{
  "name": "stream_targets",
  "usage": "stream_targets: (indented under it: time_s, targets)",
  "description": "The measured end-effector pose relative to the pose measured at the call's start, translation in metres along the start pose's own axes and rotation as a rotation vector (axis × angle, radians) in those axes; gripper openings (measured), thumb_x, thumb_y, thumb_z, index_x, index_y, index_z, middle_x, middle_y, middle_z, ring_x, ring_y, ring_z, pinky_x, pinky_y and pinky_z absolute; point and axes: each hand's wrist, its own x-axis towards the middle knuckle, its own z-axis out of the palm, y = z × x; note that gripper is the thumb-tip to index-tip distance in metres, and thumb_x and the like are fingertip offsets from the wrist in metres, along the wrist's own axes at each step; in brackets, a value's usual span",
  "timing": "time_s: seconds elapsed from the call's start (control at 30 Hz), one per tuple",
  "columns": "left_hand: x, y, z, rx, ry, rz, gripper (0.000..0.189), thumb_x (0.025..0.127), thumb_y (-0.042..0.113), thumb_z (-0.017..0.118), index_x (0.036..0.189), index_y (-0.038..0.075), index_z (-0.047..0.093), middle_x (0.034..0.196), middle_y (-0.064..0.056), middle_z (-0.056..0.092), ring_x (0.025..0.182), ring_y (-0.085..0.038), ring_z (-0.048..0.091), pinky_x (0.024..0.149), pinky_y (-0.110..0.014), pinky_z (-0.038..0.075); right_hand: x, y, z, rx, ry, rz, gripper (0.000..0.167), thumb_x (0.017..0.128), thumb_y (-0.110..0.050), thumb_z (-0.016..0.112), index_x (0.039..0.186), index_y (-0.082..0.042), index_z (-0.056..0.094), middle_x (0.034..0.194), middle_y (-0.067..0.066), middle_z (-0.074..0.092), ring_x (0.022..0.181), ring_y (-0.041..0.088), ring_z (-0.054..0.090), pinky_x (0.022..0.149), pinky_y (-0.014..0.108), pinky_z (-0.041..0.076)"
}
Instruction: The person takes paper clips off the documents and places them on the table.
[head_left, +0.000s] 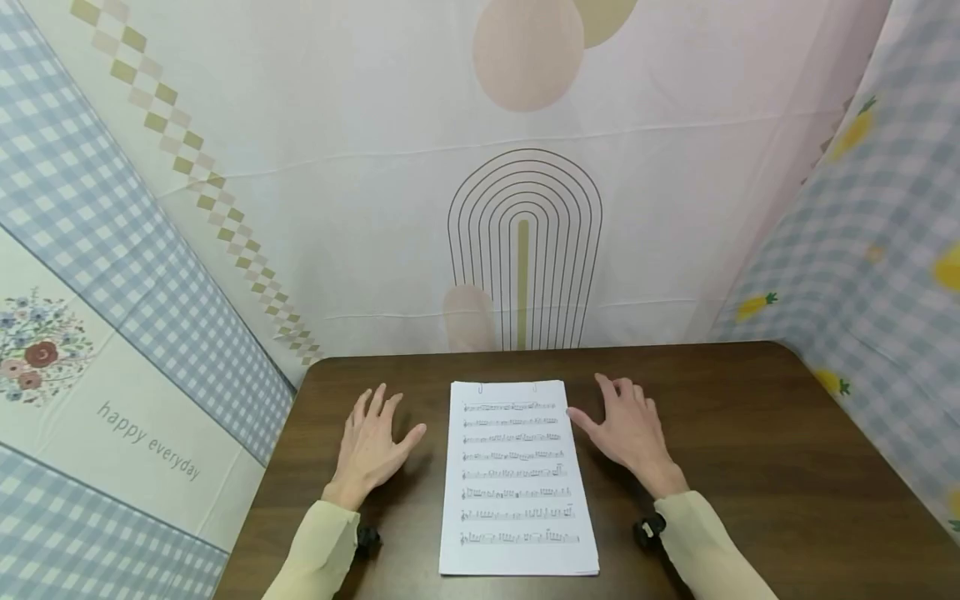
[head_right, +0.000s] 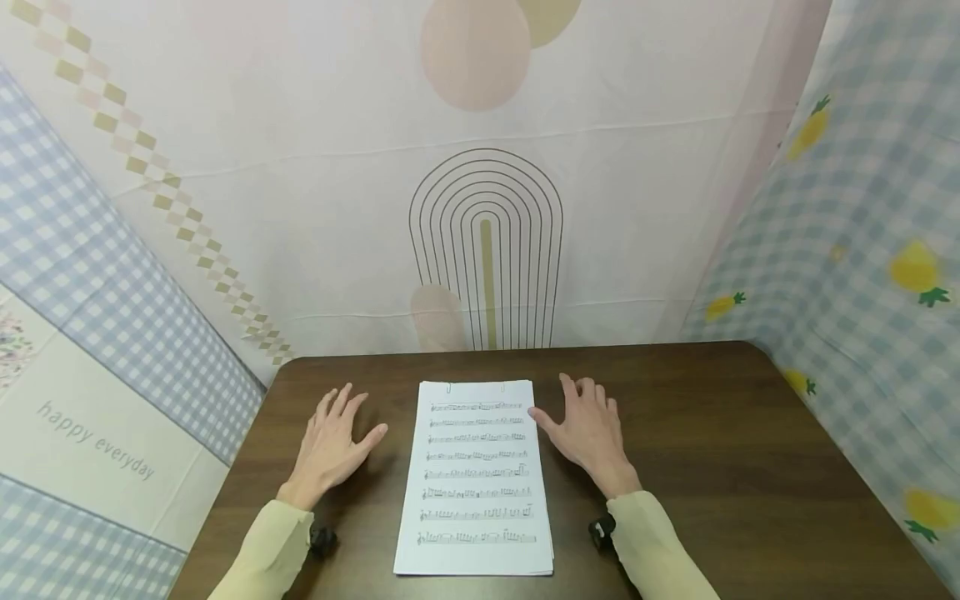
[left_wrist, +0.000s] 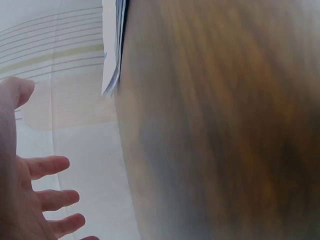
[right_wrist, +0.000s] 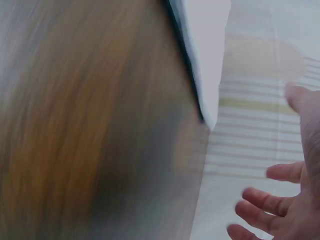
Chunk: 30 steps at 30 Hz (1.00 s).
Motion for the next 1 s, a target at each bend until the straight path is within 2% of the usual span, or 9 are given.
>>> stream_targets:
  time_s: [0.1,0.17,0.23,0.3,0.37,0.47,0.6,0.8,1.0]
  targets:
    - [-0.003,0.005,0.001,-0.112,-0.008,-0.051,0.071,0.104,0.06,0.062,0.154,0.009,0.058,0.172,-0.02,0.044,0.158,-0.046,0.039,0.122,-0.07,0.041,-0.004,-0.012,-0.002,0.086,-0.054,0.06,0.08,0.102,-0.057,0.07,0.155,0.001,0.053,0.144,0.03,0.062,0.121,0.045,0.065,0.099,0.062,0.056]
    - [-0.006,0.01,0.0,-0.187,-0.012,-0.088,0.065,0.106,0.056,0.063,0.151,0.01,0.061,0.165,-0.019,0.054,0.152,-0.045,0.047,0.118,-0.068,0.046,-0.006,-0.02,-0.003,0.135,-0.101,0.11,0.072,0.102,-0.052,0.073,0.148,0.002,0.059,0.13,0.025,0.069,0.104,0.036,0.069,0.083,0.05,0.059]
    - [-0.009,0.016,0.002,-0.26,-0.007,-0.12,0.057,0.106,0.049,0.066,0.146,0.009,0.065,0.153,-0.018,0.066,0.141,-0.041,0.058,0.112,-0.064,0.052,-0.008,-0.026,-0.003,0.177,-0.14,0.149,0.064,0.101,-0.048,0.075,0.139,0.002,0.064,0.113,0.018,0.074,0.089,0.026,0.066,0.071,0.039,0.054]
    - [-0.013,0.022,0.005,-0.312,0.007,-0.134,0.048,0.104,0.04,0.071,0.139,0.008,0.07,0.137,-0.016,0.075,0.125,-0.036,0.069,0.103,-0.059,0.057,-0.01,-0.032,-0.001,0.201,-0.168,0.171,0.056,0.101,-0.043,0.077,0.13,0.003,0.068,0.1,0.013,0.073,0.081,0.021,0.063,0.067,0.033,0.049]
    - [-0.017,0.026,0.013,-0.349,0.041,-0.103,0.04,0.101,0.032,0.074,0.13,0.005,0.074,0.12,-0.014,0.08,0.106,-0.028,0.073,0.092,-0.049,0.06,-0.012,-0.035,0.001,0.219,-0.182,0.179,0.049,0.1,-0.039,0.078,0.123,0.003,0.071,0.092,0.01,0.072,0.076,0.019,0.061,0.065,0.031,0.046]
    - [-0.025,0.036,0.021,-0.361,0.047,-0.072,0.032,0.097,0.023,0.077,0.121,0.002,0.076,0.108,-0.012,0.081,0.09,-0.019,0.072,0.079,-0.039,0.06,-0.015,-0.037,0.007,0.219,-0.198,0.193,0.042,0.099,-0.035,0.08,0.115,0.003,0.073,0.085,0.008,0.07,0.072,0.018,0.06,0.064,0.029,0.045]
    - [-0.033,0.049,0.03,-0.382,0.005,-0.068,0.028,0.094,0.018,0.077,0.118,0.004,0.077,0.109,-0.012,0.081,0.091,-0.019,0.073,0.08,-0.039,0.061,-0.017,-0.039,0.012,0.216,-0.211,0.216,0.04,0.099,-0.034,0.081,0.111,0.004,0.073,0.08,0.008,0.07,0.068,0.018,0.06,0.059,0.028,0.043]
    - [-0.035,0.034,0.068,-0.356,0.017,0.029,0.028,0.096,0.025,0.075,0.117,0.006,0.078,0.101,-0.006,0.079,0.089,-0.013,0.068,0.076,-0.031,0.057,-0.02,-0.038,0.019,0.269,-0.209,0.243,0.034,0.098,-0.032,0.08,0.1,0.001,0.075,0.08,0.009,0.072,0.066,0.018,0.061,0.058,0.029,0.043]
    - [-0.031,0.025,0.09,-0.268,-0.015,-0.042,0.027,0.093,0.028,0.079,0.118,0.016,0.079,0.101,0.007,0.076,0.091,-0.004,0.064,0.082,-0.026,0.057,-0.02,-0.035,0.025,0.366,-0.182,0.3,0.031,0.098,-0.03,0.082,0.095,0.001,0.076,0.083,0.01,0.075,0.068,0.018,0.064,0.059,0.029,0.046]
